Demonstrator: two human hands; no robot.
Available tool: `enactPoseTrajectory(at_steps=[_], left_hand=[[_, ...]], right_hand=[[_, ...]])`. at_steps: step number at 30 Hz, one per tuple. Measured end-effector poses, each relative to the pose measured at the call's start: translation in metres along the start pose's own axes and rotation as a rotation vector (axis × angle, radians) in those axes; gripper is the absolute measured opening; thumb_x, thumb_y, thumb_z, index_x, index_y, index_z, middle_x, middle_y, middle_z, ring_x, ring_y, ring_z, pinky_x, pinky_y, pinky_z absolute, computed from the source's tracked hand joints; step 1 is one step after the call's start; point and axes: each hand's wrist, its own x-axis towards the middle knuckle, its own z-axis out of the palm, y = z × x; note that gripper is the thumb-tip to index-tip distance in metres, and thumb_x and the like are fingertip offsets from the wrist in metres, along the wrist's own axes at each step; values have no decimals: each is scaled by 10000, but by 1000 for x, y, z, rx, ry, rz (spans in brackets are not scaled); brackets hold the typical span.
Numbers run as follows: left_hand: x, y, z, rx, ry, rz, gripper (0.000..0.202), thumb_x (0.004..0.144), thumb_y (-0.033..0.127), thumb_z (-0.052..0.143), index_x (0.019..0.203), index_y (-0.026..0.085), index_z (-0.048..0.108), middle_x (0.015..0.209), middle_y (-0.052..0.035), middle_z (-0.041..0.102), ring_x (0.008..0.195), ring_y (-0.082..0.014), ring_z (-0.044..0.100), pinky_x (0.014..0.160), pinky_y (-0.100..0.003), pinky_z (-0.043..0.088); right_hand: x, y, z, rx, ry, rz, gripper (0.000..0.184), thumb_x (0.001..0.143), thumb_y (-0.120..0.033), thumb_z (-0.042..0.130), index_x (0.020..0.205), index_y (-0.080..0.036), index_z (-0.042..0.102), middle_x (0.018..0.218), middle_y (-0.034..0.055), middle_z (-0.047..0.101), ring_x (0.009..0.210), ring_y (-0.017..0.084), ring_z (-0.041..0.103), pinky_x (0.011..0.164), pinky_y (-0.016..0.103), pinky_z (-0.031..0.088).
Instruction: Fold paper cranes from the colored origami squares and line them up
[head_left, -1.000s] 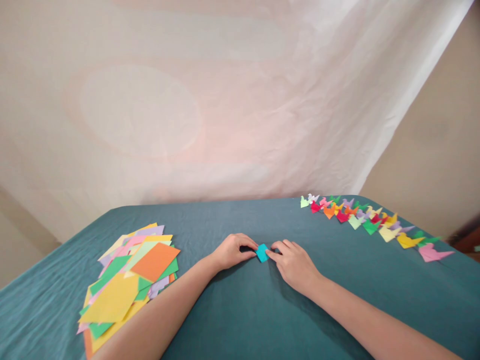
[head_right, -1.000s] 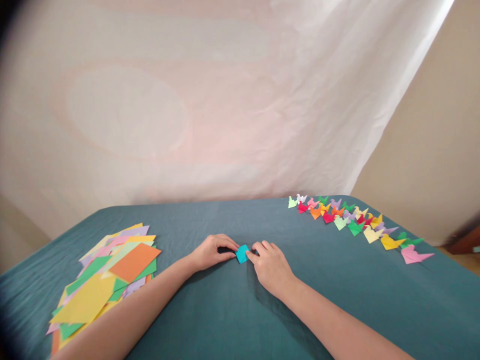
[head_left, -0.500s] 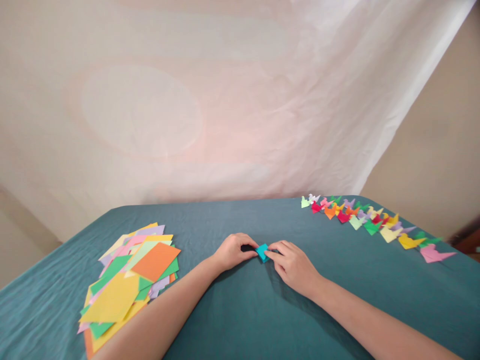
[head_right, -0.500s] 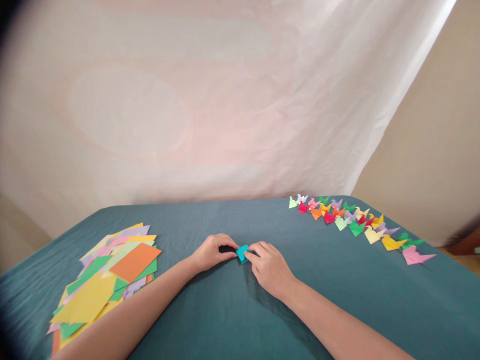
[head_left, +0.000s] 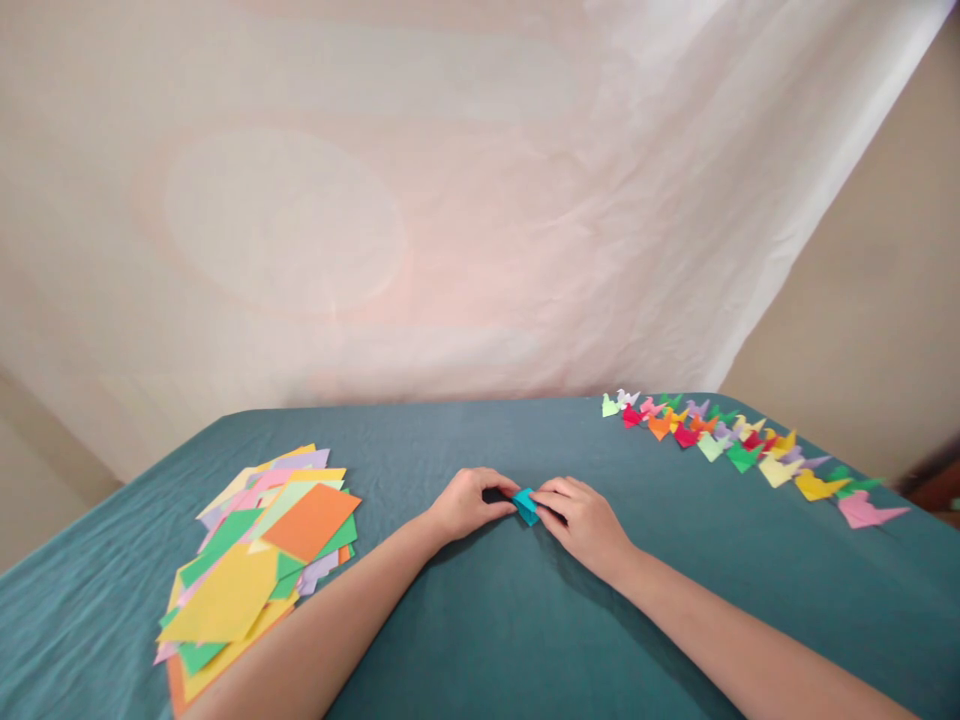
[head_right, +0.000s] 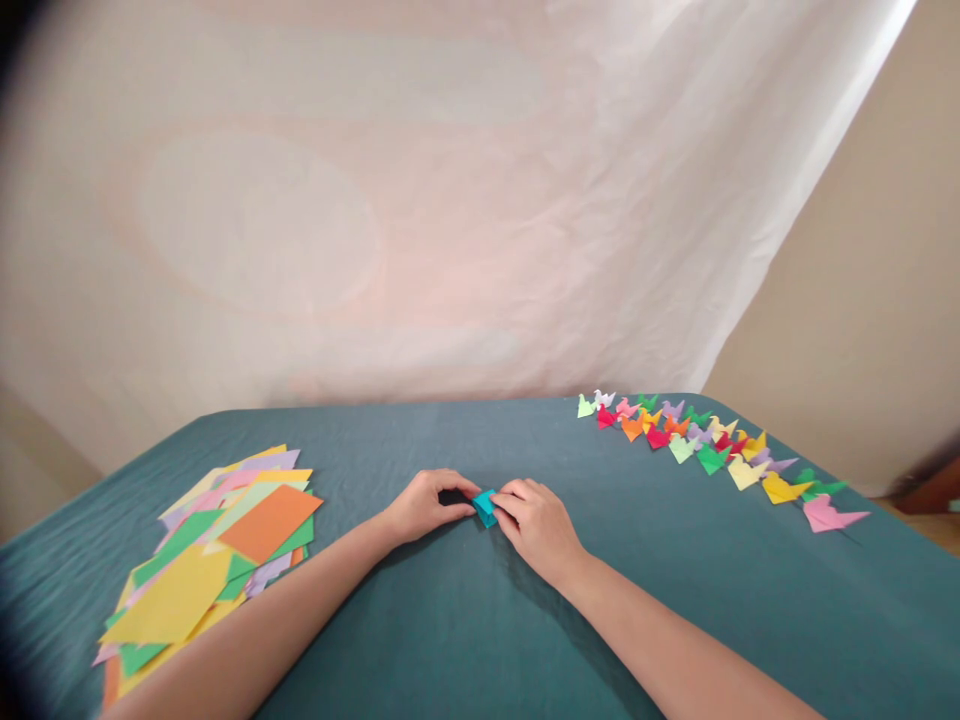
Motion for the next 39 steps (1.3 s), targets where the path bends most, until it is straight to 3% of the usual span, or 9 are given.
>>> enactPoseTrajectory(at_steps=[8,22,39], left_hand=[[0,5,-4,26,-49,12,201,850,210,505,980,201,658,941,-25,668,856,-149,600,832,-255,440],[3,0,-3,-28,-56,13,221,868,312,514,973,207,677,926,-38,671,860,-155,604,823,-251,439],[15,-15,-10,-167,-98,5,228,764,371,647,837,166,714,815,-51,666,777,-146,598,737,-227,453]], right_hand=[[4,1,1,33,-22,45,193,865,-250,507,982,-233,659,887,28,631,828,158,559,757,283,433],[12,5,7,182,-61,184,202,851,-290,515,942,-259,693,836,25,622,787,154,578,697,263,437],[12,9,9,259,-48,203,181,828,-294,552,928,-243,694,817,22,617,745,147,569,672,258,433]])
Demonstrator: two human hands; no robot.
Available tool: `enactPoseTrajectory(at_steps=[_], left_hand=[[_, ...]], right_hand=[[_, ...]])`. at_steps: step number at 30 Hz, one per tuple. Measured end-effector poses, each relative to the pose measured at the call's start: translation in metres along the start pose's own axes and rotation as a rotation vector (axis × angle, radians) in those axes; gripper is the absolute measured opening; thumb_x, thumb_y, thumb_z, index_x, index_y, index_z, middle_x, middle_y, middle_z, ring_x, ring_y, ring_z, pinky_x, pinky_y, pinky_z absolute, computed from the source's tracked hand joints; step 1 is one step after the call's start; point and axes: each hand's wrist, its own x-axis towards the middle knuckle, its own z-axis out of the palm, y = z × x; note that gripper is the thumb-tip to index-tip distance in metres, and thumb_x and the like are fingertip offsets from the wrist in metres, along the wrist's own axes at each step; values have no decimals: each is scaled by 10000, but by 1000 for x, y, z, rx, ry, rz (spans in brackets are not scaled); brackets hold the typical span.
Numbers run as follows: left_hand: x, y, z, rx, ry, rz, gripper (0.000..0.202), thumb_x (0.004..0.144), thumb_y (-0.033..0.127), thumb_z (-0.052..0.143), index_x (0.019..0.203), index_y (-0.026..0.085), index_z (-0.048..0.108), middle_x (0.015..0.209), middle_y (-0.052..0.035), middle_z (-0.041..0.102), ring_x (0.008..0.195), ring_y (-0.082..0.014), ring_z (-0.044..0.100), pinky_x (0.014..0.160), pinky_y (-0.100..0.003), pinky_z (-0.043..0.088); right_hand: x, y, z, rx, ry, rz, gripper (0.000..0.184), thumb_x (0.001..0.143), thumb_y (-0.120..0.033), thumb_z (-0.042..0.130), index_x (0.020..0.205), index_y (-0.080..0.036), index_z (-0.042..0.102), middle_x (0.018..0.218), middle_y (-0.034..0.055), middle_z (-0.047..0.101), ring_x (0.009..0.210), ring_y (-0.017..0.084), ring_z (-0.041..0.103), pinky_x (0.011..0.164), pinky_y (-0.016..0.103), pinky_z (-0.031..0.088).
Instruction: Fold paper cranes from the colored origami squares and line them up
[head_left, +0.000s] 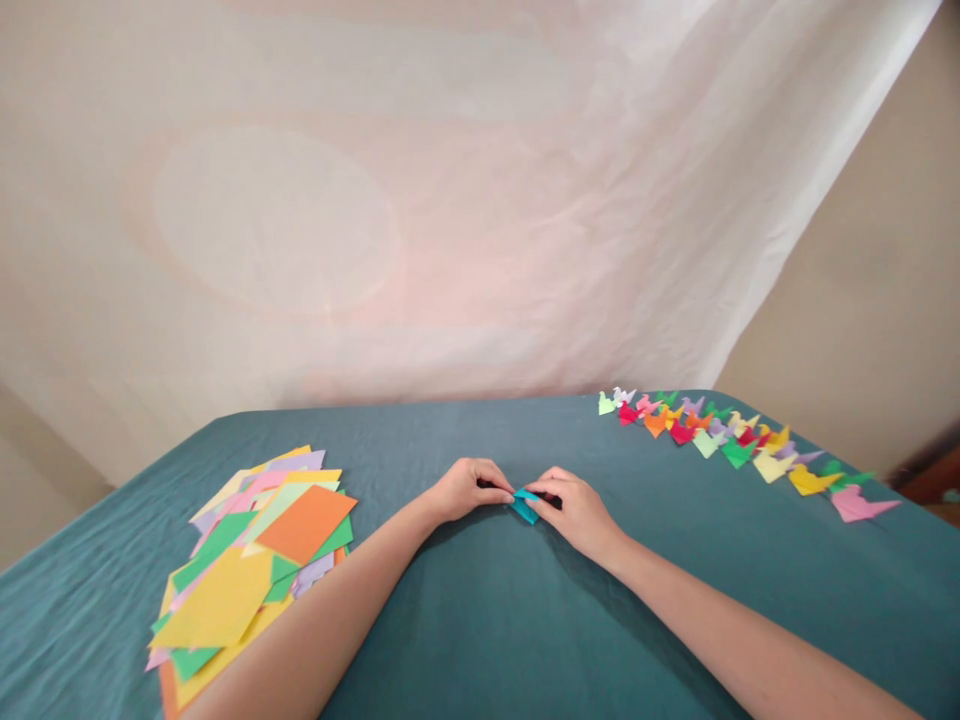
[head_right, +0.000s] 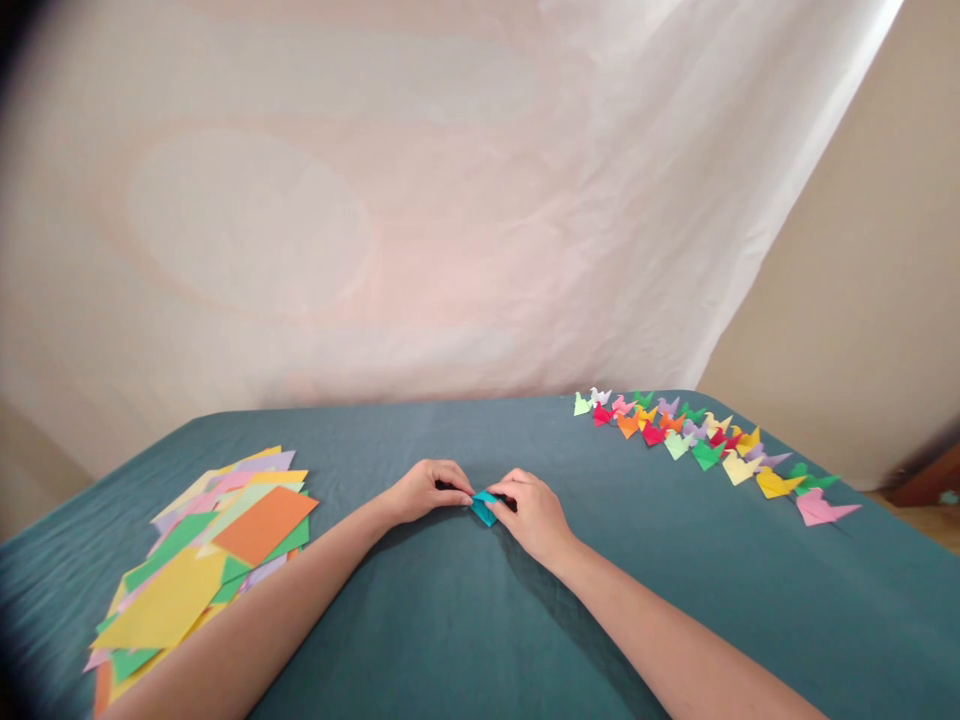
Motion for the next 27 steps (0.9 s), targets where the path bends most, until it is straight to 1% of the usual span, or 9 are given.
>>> enactPoseTrajectory(at_steps=[4,11,16,27], left_hand=[[0,-1,0,-10,3,-4,225,767,363,645,812,153,714,805,-53,666,767,-143,596,732,-223,450],[1,-4,-3,-25,-16,-13,231,754,370,654,821,158,716,809,-47,672,779,-144,601,739,-218,448],[3,-4,0,-23,12,-35,223,754,368,652,789,158,718,798,-46,669,768,-143,598,732,-218,446],[5,1,7,-6,61,-78,188,706,325,695,805,167,721,775,-30,654,724,-136,585,671,-210,432]], right_hand=[[0,0,0,-20,-2,4,184,832,-299,546,923,-240,695,822,23,618,750,146,567,671,254,429],[0,0,0,2,-14,18,198,836,-311,541,942,-238,691,828,32,615,764,155,560,690,258,423],[0,-1,0,13,-20,15,186,830,-306,547,934,-247,690,838,28,608,774,161,556,686,259,418],[0,-1,-1,-10,-3,6,177,803,-279,570,931,-245,688,829,28,597,773,164,549,685,263,415]])
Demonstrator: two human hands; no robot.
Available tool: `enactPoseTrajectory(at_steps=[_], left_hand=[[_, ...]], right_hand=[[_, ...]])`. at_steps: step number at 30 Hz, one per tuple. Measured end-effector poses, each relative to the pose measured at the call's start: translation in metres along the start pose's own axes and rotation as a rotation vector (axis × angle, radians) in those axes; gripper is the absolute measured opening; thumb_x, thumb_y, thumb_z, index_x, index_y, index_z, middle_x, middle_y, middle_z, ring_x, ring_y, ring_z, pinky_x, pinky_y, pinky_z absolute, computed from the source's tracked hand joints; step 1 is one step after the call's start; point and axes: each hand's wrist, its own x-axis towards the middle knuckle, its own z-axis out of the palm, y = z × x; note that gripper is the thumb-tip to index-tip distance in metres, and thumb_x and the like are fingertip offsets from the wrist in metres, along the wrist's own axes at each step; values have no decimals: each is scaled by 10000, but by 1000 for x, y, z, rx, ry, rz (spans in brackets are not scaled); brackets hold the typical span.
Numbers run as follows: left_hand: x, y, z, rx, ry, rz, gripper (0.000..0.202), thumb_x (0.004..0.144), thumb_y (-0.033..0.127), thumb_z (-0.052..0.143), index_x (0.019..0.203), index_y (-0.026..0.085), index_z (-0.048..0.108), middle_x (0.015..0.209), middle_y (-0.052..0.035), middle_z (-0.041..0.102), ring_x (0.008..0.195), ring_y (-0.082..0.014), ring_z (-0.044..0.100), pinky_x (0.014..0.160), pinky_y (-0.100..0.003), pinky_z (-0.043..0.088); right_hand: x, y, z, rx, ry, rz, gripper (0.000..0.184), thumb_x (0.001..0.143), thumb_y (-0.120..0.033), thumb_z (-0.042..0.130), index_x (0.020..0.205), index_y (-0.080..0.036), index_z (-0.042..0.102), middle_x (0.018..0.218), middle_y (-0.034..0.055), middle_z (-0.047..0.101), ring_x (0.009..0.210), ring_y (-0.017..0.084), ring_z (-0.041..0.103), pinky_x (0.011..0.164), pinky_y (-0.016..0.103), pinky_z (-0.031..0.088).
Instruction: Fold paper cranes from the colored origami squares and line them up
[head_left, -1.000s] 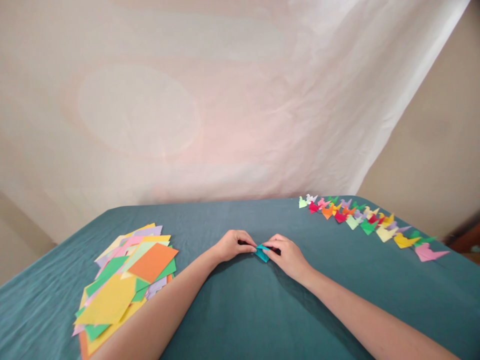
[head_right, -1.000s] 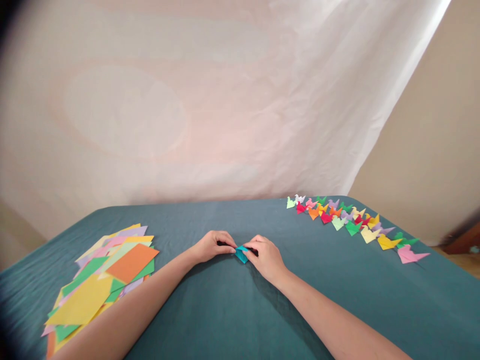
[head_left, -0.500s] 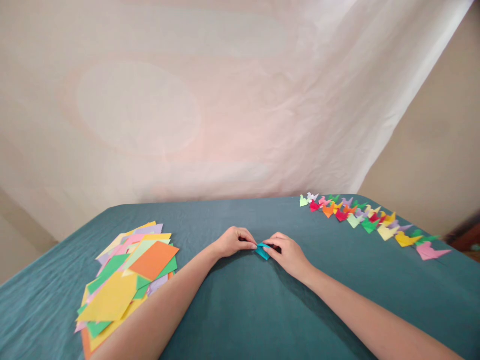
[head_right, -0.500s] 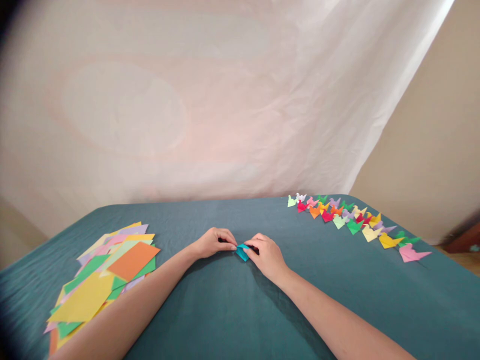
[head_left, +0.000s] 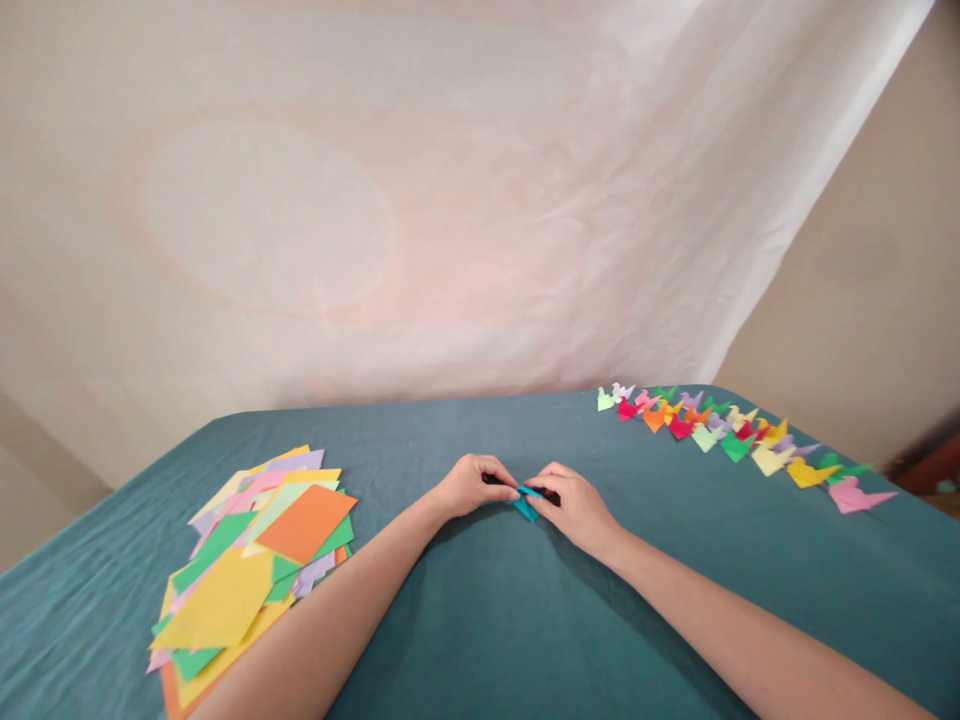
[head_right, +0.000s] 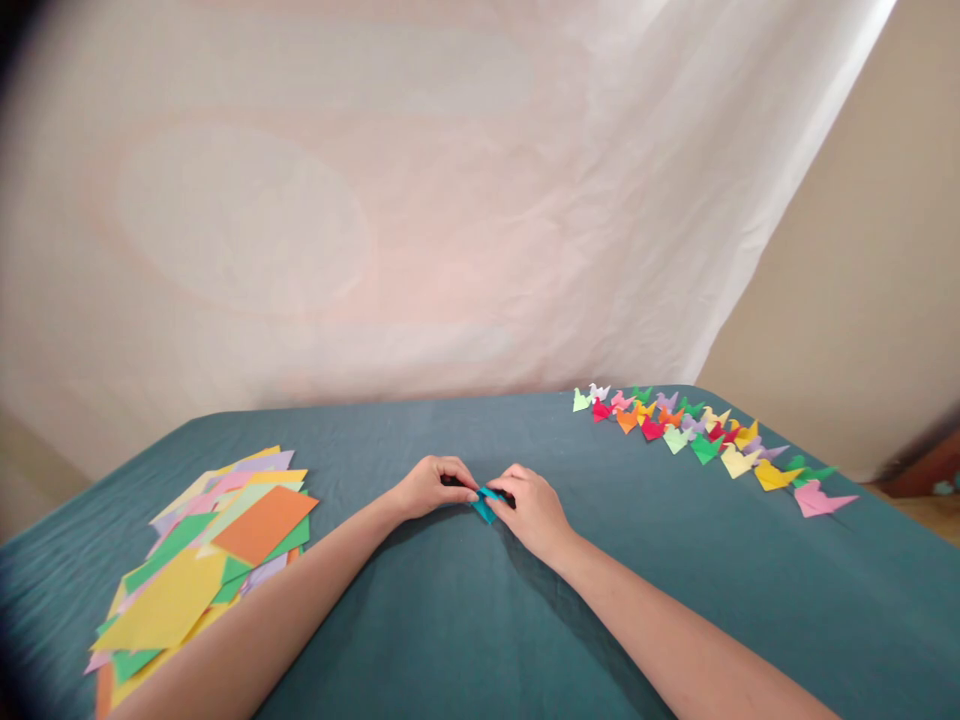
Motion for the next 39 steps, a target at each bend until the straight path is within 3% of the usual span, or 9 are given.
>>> enactPoseTrajectory(at_steps=[17,22,25,29,39], left_hand=[[2,5,18,91,108,-49,150,695,305,691,780,182,708,781,-17,657,735,-148,594,707,-225,446],[-2,11,19,111,90,-26,220,660,327,727,827,186,701,820,-21,659,780,-161,593,748,-236,446],[-7,16,14,90,9,59,248,731,338,673,932,193,684,904,-31,658,847,-161,593,803,-238,437],[-12,16,8,51,-53,134,265,893,304,457,1049,200,645,995,-44,651,919,-151,585,860,-247,419],[-8,8,14,39,1,66,241,875,312,494,916,179,691,892,-41,668,831,-148,601,796,-232,439]], right_hand=[[2,1,2,63,-2,30,177,821,-231,545,912,-231,696,810,26,601,721,146,556,660,246,418],[2,2,2,75,10,44,180,830,-256,538,908,-235,699,801,26,601,709,147,559,648,247,418],[1,3,3,92,19,53,200,849,-278,512,908,-232,697,789,25,596,685,143,556,635,248,419],[1,4,3,99,23,46,213,861,-292,493,887,-227,695,785,26,591,685,145,555,639,252,423],[1,1,0,64,27,12,234,873,-283,471,902,-222,695,813,39,605,758,162,570,701,268,435]])
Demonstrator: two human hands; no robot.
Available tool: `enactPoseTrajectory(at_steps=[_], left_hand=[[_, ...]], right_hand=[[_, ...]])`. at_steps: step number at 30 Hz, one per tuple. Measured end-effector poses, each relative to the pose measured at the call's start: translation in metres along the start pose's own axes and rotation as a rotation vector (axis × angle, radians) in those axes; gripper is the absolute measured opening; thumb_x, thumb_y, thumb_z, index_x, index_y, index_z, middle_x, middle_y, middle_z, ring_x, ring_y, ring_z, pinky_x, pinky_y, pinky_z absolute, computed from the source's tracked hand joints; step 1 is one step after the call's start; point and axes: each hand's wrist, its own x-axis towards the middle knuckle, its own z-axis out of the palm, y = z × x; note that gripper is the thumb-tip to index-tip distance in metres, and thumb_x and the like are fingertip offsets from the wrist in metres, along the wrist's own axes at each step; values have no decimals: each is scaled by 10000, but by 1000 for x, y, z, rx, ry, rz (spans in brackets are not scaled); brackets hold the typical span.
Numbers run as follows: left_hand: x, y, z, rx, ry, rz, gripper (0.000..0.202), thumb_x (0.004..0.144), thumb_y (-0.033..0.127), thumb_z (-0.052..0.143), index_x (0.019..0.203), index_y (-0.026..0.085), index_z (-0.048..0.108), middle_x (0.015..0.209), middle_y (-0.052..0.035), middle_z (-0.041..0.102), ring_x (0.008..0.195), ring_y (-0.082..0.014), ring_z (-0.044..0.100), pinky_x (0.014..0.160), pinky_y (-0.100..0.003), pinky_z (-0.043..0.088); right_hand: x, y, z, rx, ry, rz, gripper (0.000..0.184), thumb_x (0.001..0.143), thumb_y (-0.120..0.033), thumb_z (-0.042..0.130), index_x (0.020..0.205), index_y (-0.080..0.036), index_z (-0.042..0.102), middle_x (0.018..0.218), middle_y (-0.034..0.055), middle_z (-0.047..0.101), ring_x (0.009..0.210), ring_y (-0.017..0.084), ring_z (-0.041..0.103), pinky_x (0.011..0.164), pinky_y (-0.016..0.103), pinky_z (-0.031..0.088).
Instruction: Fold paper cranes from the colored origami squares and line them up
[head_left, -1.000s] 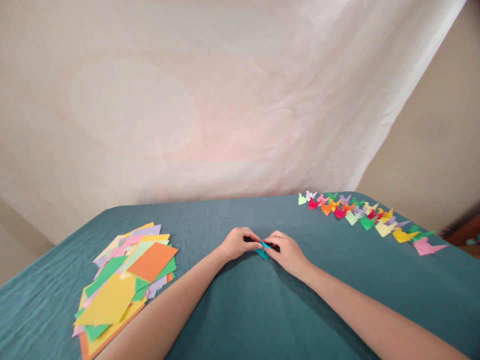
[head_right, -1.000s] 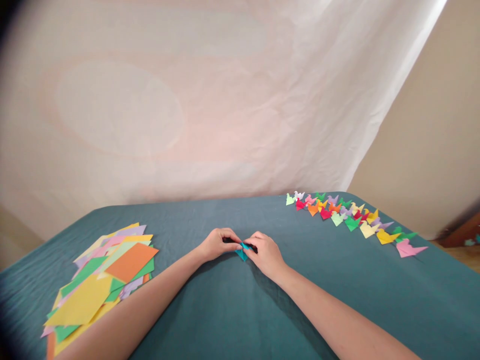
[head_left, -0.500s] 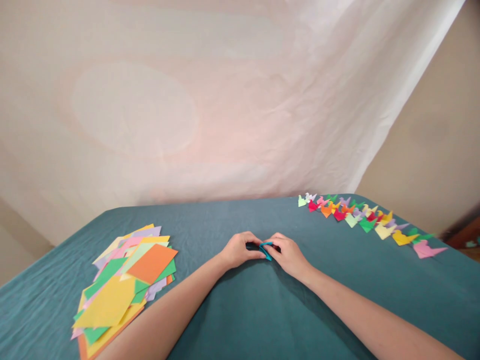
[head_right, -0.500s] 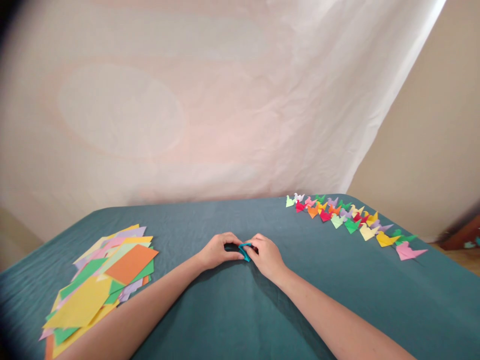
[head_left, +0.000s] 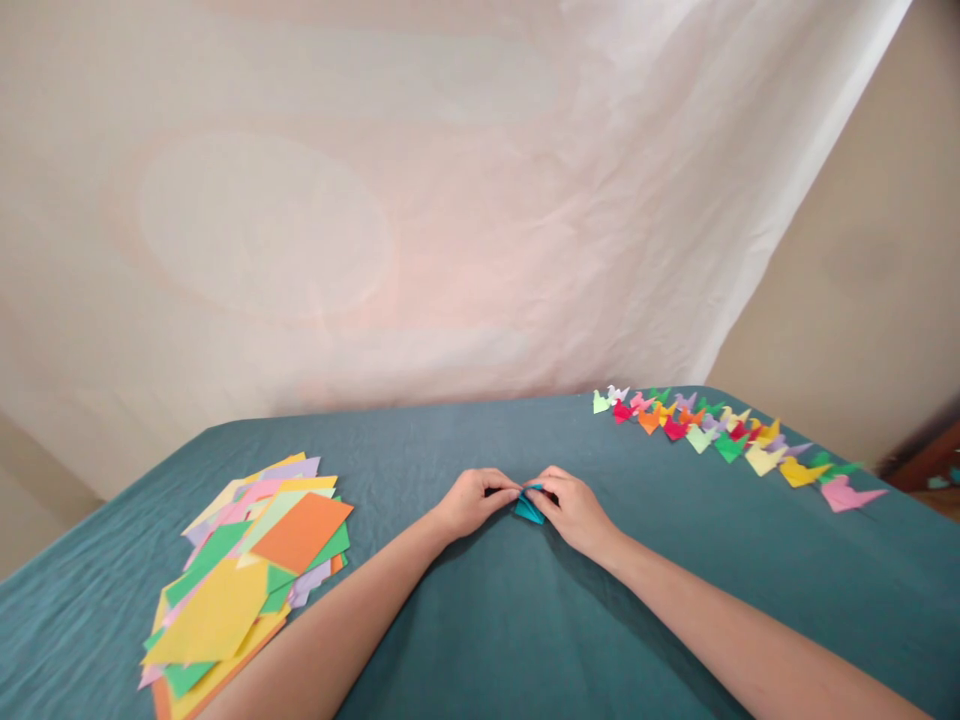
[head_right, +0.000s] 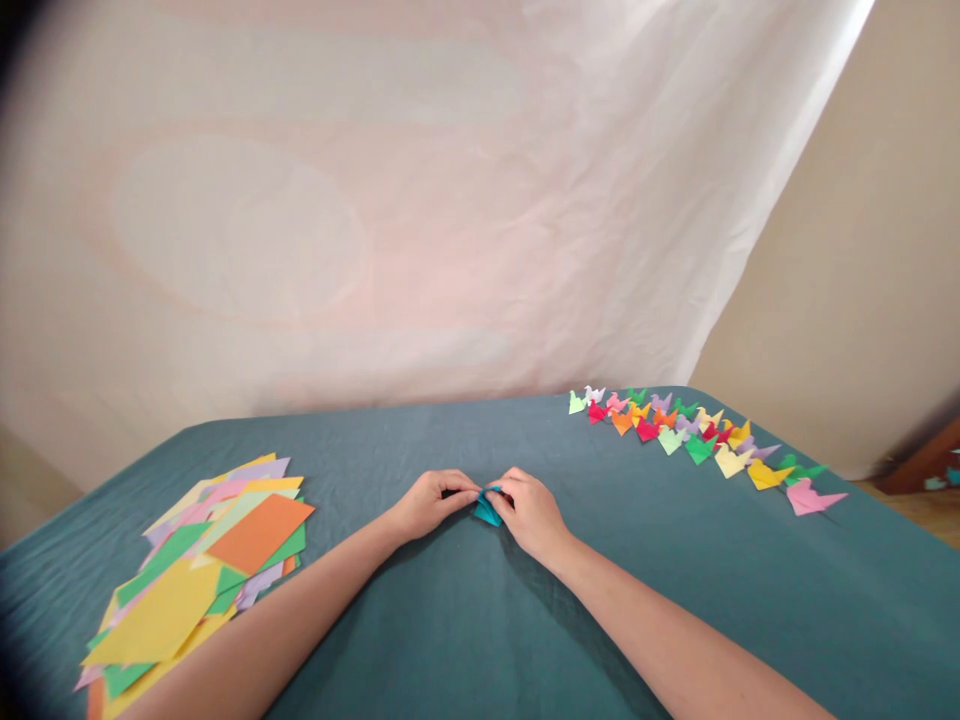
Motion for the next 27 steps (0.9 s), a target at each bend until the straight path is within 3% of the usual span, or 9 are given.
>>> enactPoseTrajectory(at_steps=[18,23,27], left_hand=[[7,-5,9,57,68,-90,210,802,342,588,878,188,709,842,-37,678,787,-159,607,738,-233,446],[7,-5,9,86,71,-91,202,794,345,597,875,199,711,831,-33,671,773,-156,598,733,-235,443],[7,-3,8,100,59,-69,179,788,330,609,868,209,714,822,-27,667,781,-152,594,746,-229,435]], right_hand=[[0,5,-1,76,-40,-5,224,830,-181,499,936,-224,692,775,23,579,691,135,552,629,240,412],[0,8,1,112,6,31,206,781,-181,531,948,-194,651,801,28,607,703,145,566,659,255,429],[-2,9,4,131,31,90,122,774,-216,533,887,-196,575,712,-13,596,639,136,559,604,245,426]])
